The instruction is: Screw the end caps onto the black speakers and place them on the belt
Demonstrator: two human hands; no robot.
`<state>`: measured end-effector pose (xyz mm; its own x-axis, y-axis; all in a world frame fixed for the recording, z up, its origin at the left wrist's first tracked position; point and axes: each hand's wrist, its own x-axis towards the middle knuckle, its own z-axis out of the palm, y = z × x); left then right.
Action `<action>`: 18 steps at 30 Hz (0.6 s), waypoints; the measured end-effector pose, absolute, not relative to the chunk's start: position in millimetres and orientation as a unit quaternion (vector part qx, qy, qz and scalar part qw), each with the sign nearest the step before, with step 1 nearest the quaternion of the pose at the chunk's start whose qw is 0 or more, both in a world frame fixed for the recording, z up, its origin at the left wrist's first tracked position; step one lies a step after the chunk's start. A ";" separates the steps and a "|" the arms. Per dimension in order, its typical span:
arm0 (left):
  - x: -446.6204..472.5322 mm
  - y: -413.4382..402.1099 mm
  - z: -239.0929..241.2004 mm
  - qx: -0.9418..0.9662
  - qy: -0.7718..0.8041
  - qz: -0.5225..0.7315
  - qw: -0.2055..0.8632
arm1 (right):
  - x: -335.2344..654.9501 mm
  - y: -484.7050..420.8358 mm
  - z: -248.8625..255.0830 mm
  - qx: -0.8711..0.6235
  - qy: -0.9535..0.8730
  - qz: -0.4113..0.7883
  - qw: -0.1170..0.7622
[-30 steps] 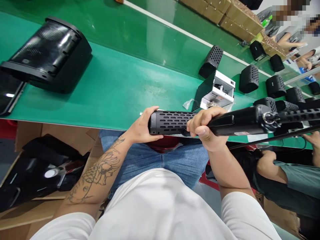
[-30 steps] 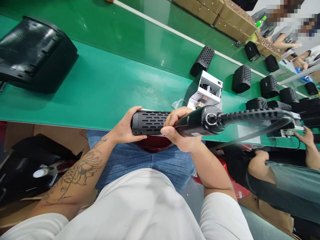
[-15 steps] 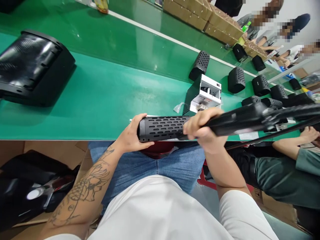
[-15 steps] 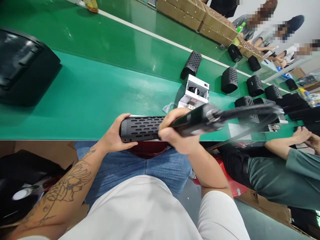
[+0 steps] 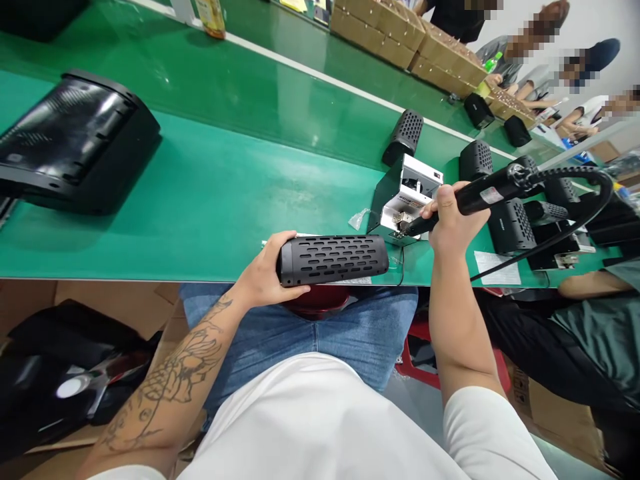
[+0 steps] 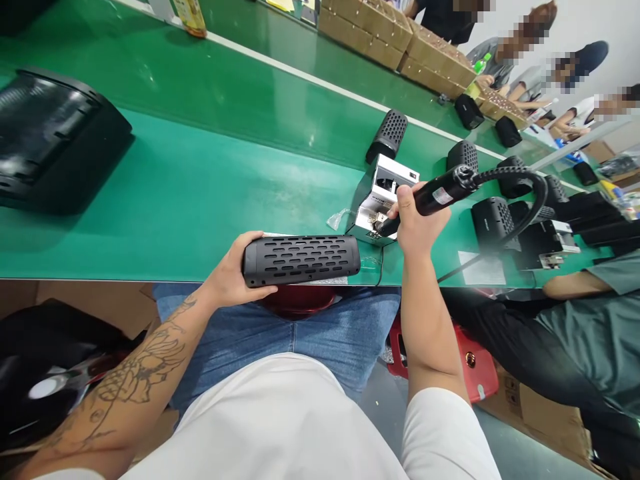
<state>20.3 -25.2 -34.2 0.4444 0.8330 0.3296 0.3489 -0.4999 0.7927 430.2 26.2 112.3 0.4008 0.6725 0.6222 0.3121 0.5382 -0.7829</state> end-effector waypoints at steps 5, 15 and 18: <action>22.1 -23.6 -36.8 0.779 0.371 0.382 0.333 | 404.9 -6.4 141.4 -0.405 -0.549 0.113 0.722; 29.4 -24.8 -33.0 0.783 0.339 0.399 0.337 | 254.9 -73.4 168.6 -0.176 -0.657 0.356 0.641; 32.6 -24.8 -35.4 0.779 0.332 0.414 0.333 | 242.3 -68.6 155.6 -0.215 -0.662 0.392 0.602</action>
